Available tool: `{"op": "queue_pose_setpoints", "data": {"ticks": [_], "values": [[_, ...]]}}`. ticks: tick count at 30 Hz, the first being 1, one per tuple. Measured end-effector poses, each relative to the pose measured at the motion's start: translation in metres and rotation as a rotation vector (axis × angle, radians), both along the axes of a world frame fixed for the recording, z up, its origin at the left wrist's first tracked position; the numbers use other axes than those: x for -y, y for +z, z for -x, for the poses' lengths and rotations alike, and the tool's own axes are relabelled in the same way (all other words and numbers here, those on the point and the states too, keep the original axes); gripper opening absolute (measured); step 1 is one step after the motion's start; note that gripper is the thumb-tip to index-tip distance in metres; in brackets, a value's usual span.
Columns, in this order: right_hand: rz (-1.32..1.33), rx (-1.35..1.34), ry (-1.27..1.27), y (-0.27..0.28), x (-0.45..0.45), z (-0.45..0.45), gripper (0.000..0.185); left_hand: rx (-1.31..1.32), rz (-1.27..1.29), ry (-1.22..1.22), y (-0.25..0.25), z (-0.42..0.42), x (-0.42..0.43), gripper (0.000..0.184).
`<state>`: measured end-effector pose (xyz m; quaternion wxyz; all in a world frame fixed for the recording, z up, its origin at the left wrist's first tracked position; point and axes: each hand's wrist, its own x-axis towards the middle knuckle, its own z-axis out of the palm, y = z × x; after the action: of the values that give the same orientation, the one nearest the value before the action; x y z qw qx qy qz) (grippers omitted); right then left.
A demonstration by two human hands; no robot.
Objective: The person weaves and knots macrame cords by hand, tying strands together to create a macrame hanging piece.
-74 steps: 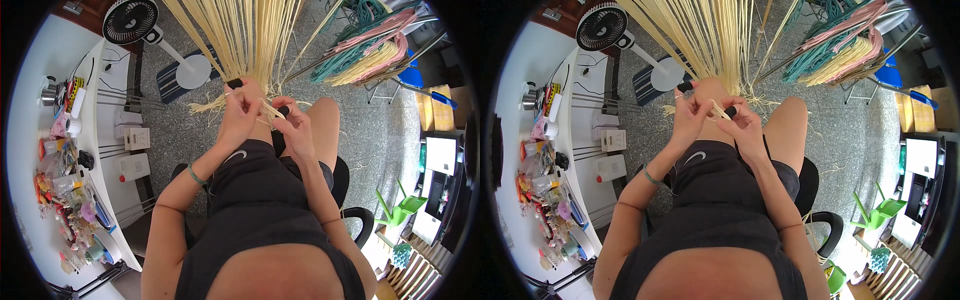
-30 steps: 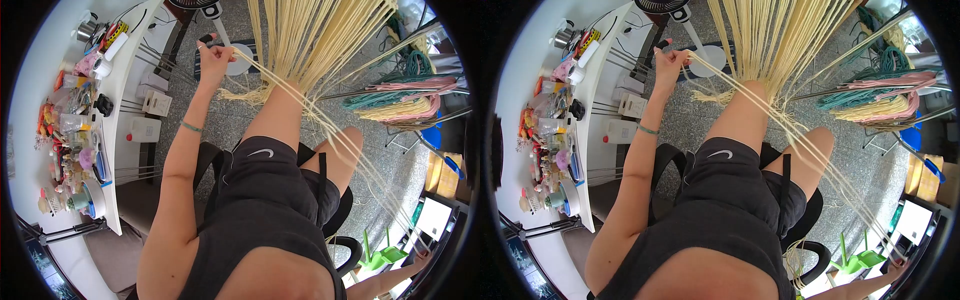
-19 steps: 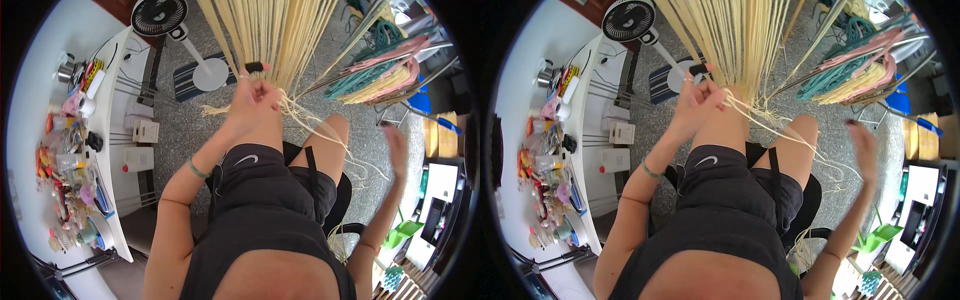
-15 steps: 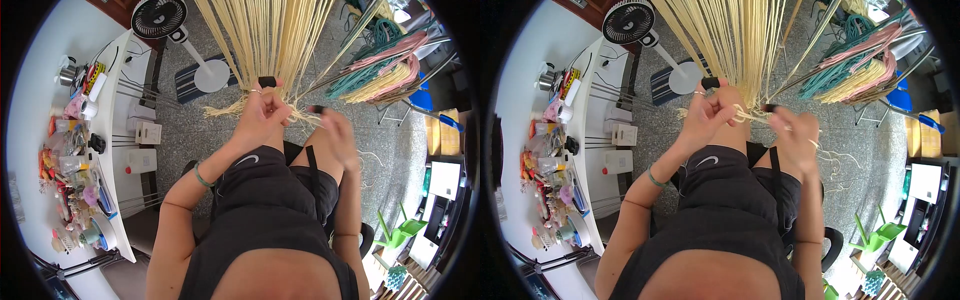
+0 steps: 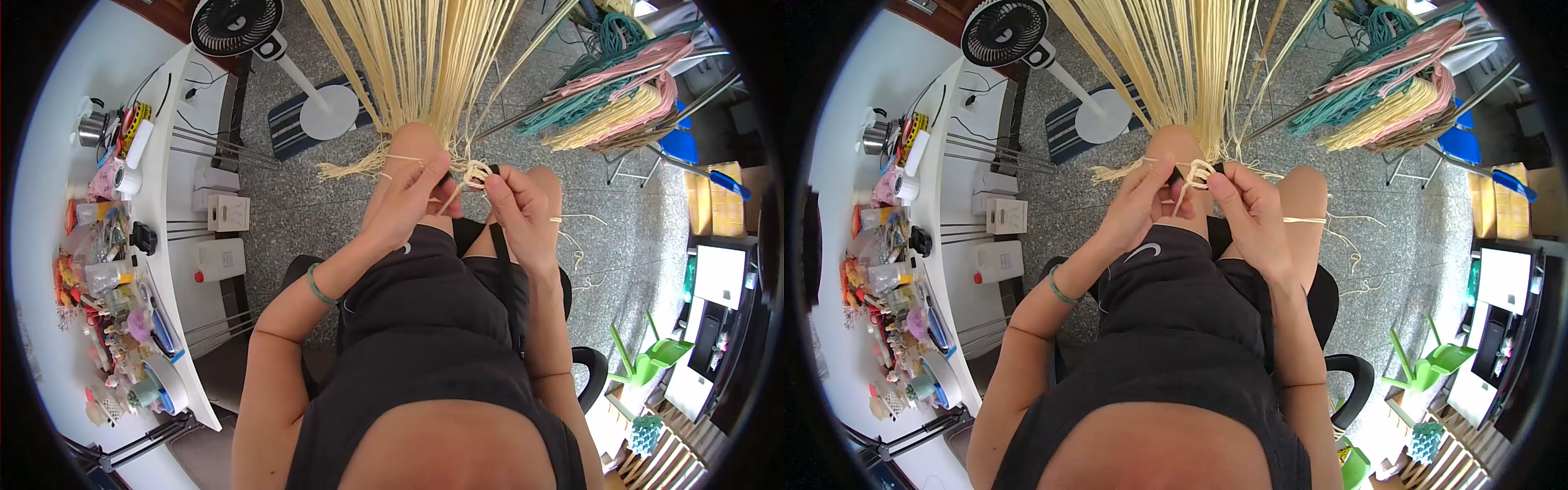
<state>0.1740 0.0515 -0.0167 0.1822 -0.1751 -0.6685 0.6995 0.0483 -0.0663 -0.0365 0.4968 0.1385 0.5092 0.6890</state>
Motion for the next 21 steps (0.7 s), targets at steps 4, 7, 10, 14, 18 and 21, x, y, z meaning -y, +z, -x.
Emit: {"op": "queue_pose_setpoints", "data": {"ticks": [4, 7, 10, 14, 18, 21], "values": [[0.010, -0.072, 0.108, 0.012, 0.008, 0.001, 0.018, 0.164, 0.068, -0.098, 0.009, -0.005, 0.000, 0.044], [-0.051, -0.045, 0.096, 0.007, 0.015, -0.001, 0.018, 0.152, 0.001, -0.085, 0.006, -0.006, -0.001, 0.038], [-0.186, 0.040, 0.077, 0.003, 0.017, -0.004, 0.018, -0.127, -0.001, 0.017, 0.007, -0.004, 0.000, 0.033], [-0.268, 0.101, -0.003, 0.000, 0.020, -0.006, 0.019, -0.515, -0.060, 0.098, 0.016, -0.002, 0.002, 0.024], [-0.331, 0.153, -0.066, -0.002, 0.020, -0.011, 0.021, -0.586, 0.068, 0.046, 0.022, 0.007, 0.005, 0.022], [-0.281, 0.082, -0.105, -0.006, 0.018, -0.020, 0.020, -0.599, 0.044, 0.002, 0.023, 0.008, 0.004, 0.024]]}}
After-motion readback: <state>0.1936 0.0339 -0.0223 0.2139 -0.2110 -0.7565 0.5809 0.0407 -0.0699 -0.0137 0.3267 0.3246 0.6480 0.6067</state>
